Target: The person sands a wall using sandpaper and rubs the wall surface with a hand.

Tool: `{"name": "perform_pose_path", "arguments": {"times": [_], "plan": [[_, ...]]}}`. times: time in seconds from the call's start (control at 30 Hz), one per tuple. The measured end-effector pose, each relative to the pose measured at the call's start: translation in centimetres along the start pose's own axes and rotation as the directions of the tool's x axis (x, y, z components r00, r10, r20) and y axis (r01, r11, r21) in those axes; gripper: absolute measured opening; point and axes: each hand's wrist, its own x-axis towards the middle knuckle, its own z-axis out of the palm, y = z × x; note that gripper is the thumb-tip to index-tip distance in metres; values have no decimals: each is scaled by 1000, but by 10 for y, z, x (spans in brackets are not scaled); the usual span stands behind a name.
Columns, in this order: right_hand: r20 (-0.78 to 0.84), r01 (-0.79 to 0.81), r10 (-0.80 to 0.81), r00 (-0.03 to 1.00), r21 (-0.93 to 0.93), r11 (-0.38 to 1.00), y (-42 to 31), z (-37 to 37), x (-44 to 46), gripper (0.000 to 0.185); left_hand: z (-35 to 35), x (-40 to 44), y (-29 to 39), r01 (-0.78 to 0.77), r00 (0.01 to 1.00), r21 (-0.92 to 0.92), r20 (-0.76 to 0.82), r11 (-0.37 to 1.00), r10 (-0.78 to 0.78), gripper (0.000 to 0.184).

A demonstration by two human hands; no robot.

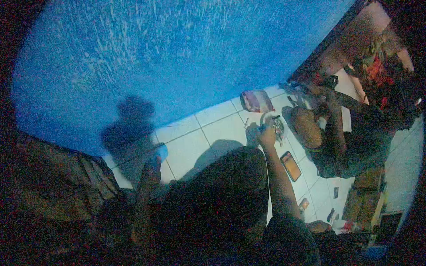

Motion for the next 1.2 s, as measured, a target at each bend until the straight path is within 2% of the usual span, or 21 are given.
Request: {"name": "perform_pose_path", "arguments": {"times": [0.1, 0.13, 0.17, 0.23, 0.3, 0.33, 0.43, 0.47, 0.5, 0.53, 0.57, 0.6, 0.63, 0.7, 0.73, 0.77, 0.83, 0.93, 1.0, 1.1, 1.2], "plan": [[108, -202, 186, 977, 160, 966, -17, 22, 43, 35, 21, 5, -34, -157, 987, 396, 93, 905, 131, 50], [4, 9, -11, 1000, 303, 953, -18, 33, 50, 41, 24, 7, -40, -213, 975, 533, 169, 819, 144, 50], [65, 117, -138, 988, 253, 960, -23, 45, 65, 42, 24, 7, -42, -253, 962, 623, 240, 740, 127, 50], [211, 328, -357, 910, 160, 931, -28, 64, 87, 44, 27, 8, -46, -178, 983, 438, 118, 881, 140, 51], [73, 149, -148, 986, -17, 989, -28, 114, 85, 43, 44, 6, -67, -156, 984, 261, -44, 953, 173, 53], [-8, 38, -39, 999, -99, 994, -33, 120, 79, 42, 50, 7, -79, -203, 972, 349, -44, 915, 233, 53], [134, -10, -44, 990, 378, 926, -38, 69, 68, 36, 69, 13, -108, -301, 917, 570, -49, 765, 397, 51], [73, 3, -34, 997, 389, 921, -35, 49, 62, 32, 72, 9, -112, -317, 897, 633, -41, 706, 440, 51], [11, 17, -23, 1000, 399, 917, -30, 33, 57, 28, 69, 5, -106, -334, 891, 600, -50, 727, 451, 50], [151, -217, 157, 976, 590, 778, -20, 15, 48, 27, 58, 0, -92, -353, 885, 567, -56, 744, 463, 50], [-160, -9, 128, 979, 590, 808, 26, 48, 52, 21, 52, 2, -81, -374, 875, 536, -66, 757, 479, 50], [23, -199, 272, 962, 743, 639, 27, 28, 43, 20, 52, 8, -75, -328, 906, 439, -105, 836, 411, 50], [-20, -176, 301, 953, 774, 608, 38, 31, 38, 21, 55, 12, -74, -276, 933, 336, -134, 901, 335, 51], [-96, -132, 367, 925, 826, 549, 72, 37, 29, 25, 59, 12, -79, -241, 955, 358, -79, 902, 286, 51], [-224, -61, 232, 947, 580, 812, 116, 65, 32, 38, 62, 12, -89, -266, 952, 480, -7, 836, 307, 51], [-200, -99, 263, 944, 588, 803, 136, 86, 34, 39, 63, 11, -95, -293, 946, 589, 65, 753, 317, 51], [-156, -167, 320, 934, 601, 781, 145, 98, 39, 42, 52, 2, -70, -263, 941, 598, -16, 758, 339, 52], [-212, -149, 243, 946, 382, 912, 130, 72, 36, 48, 46, 2, -68, -303, 918, 661, 11, 686, 395, 49], [-206, -268, 335, 920, 294, 917, 103, 55, 31, 51, 42, 3, -70, -240, 953, 585, -9, 774, 303, 49], [-87, -442, 458, 885, 156, 883, 30, -14, 18, 55, -5, -4, 4, 77, 996, 180, -60, 981, -67, 51], [-19, -448, 471, 882, 276, 851, 40, -28, 2, 54, -13, -4, 20, 124, 991, -37, -40, 992, -126, 51]]}}
